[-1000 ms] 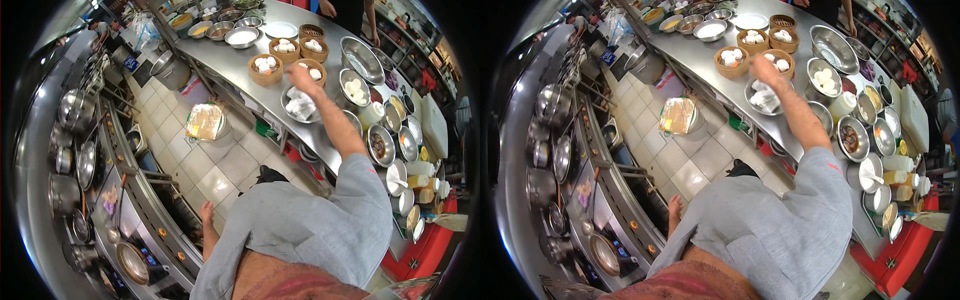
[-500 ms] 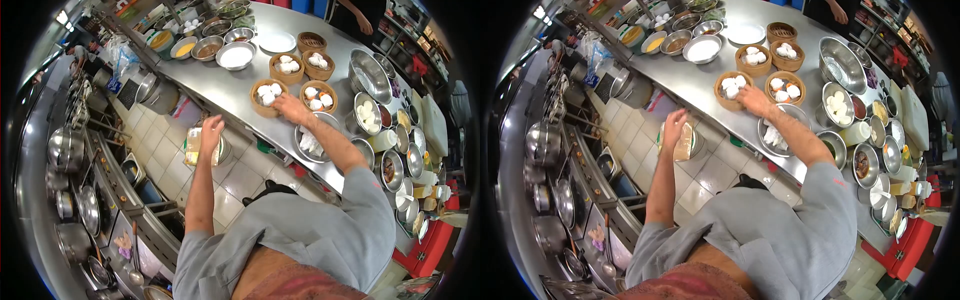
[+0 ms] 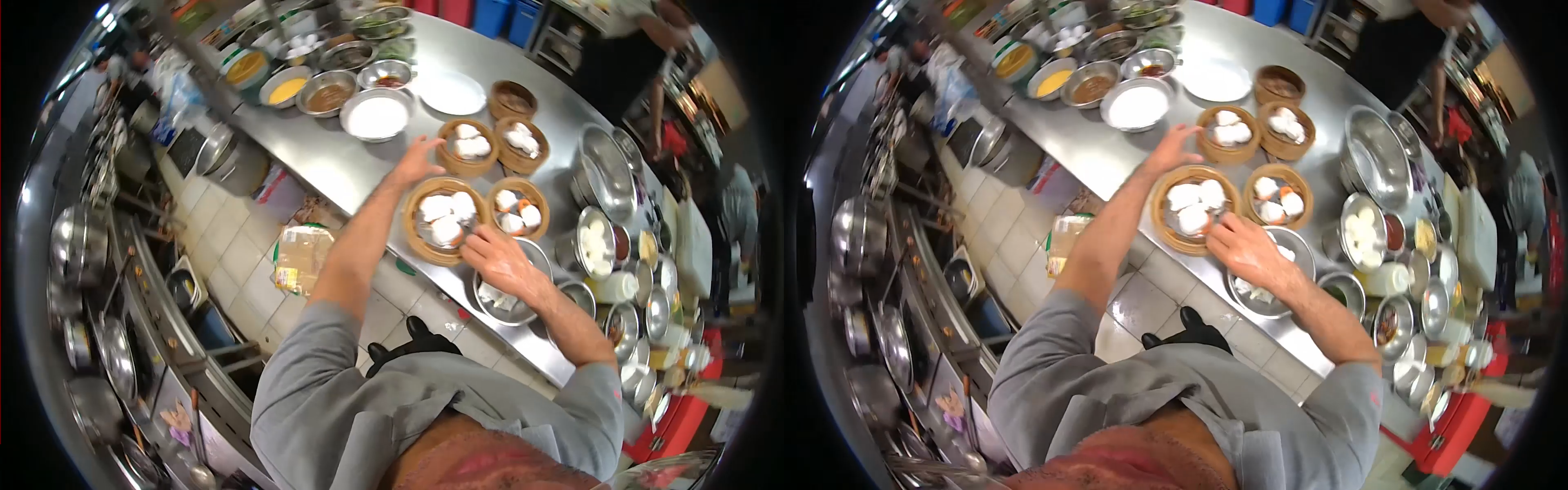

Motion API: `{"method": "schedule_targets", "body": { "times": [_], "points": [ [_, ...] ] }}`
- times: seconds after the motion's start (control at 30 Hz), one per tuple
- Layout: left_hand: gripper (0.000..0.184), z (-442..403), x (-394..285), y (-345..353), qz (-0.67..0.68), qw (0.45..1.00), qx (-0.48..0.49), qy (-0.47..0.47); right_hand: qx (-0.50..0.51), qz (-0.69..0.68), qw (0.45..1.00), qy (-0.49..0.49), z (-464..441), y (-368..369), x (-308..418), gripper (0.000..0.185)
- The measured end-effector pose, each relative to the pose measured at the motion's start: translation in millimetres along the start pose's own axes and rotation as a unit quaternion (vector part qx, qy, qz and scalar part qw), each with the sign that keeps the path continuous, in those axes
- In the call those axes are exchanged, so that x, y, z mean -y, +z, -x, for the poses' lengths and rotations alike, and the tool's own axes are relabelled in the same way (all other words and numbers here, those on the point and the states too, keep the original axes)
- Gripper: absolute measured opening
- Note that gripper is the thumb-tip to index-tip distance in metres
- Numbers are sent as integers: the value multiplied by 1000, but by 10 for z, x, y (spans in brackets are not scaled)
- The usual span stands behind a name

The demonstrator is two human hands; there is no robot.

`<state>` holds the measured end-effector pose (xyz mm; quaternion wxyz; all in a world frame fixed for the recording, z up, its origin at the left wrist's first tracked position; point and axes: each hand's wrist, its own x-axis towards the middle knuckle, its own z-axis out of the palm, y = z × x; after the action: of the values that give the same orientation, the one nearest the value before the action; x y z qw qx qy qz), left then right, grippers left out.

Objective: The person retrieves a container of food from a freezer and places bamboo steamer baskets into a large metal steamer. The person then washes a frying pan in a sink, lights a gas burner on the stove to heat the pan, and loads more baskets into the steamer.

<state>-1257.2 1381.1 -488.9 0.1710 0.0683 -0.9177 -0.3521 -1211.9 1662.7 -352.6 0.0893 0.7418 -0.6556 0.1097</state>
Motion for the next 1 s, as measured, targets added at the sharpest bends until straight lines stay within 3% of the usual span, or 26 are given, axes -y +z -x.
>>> {"method": "schedule_targets", "body": {
  "times": [0.1, 0.13, 0.2, 0.23, 0.27, 0.3, 0.33, 0.43, 0.5, 0.67, 0.73, 1.0],
  "points": [
    [66, 49, 23, 28, 41, 996, -18, 80, -28, -5, 1000, 13, 12, -94, 11, 24],
    [63, 68, -60, 60, -12, 1000, 7, 5, -24, -3, 1000, 10, 9, -118, 1, 27],
    [60, 37, 0, 92, -29, 999, 25, 32, -25, 0, 1000, 18, -76, -193, 36, 26],
    [52, 85, -128, -1, -47, 998, 35, -7, -19, -1, 1000, 20, -91, -207, 42, 26],
    [41, 74, -124, 14, -17, 999, 34, -7, -15, 1, 999, 30, -113, -212, 49, 26],
    [35, -4, -37, 147, 166, 981, 3, -99, -18, -4, 1000, 11, -158, -224, 61, 26],
    [33, 38, -36, 177, 19, 1000, -6, -21, -21, 3, 1000, 20, -194, -246, 75, 27],
    [34, 268, -54, -7, 47, 999, -10, -16, -18, 17, 999, 26, -335, -332, 93, 29],
    [35, 528, -83, -246, 153, 988, 4, -15, -22, 21, 999, 23, -468, -380, 124, 31],
    [37, 1089, 22, -727, 102, 993, -23, -54, -29, 33, 999, 20, -959, -479, 269, 36],
    [46, 1384, 290, -895, 161, 986, -12, -40, -40, 44, 998, 0, -1230, -487, 364, 35],
    [51, 3172, 928, -2637, 64, 978, -127, -154, -74, 52, 996, -16, -2605, -189, 1081, 29]
  ]
}}
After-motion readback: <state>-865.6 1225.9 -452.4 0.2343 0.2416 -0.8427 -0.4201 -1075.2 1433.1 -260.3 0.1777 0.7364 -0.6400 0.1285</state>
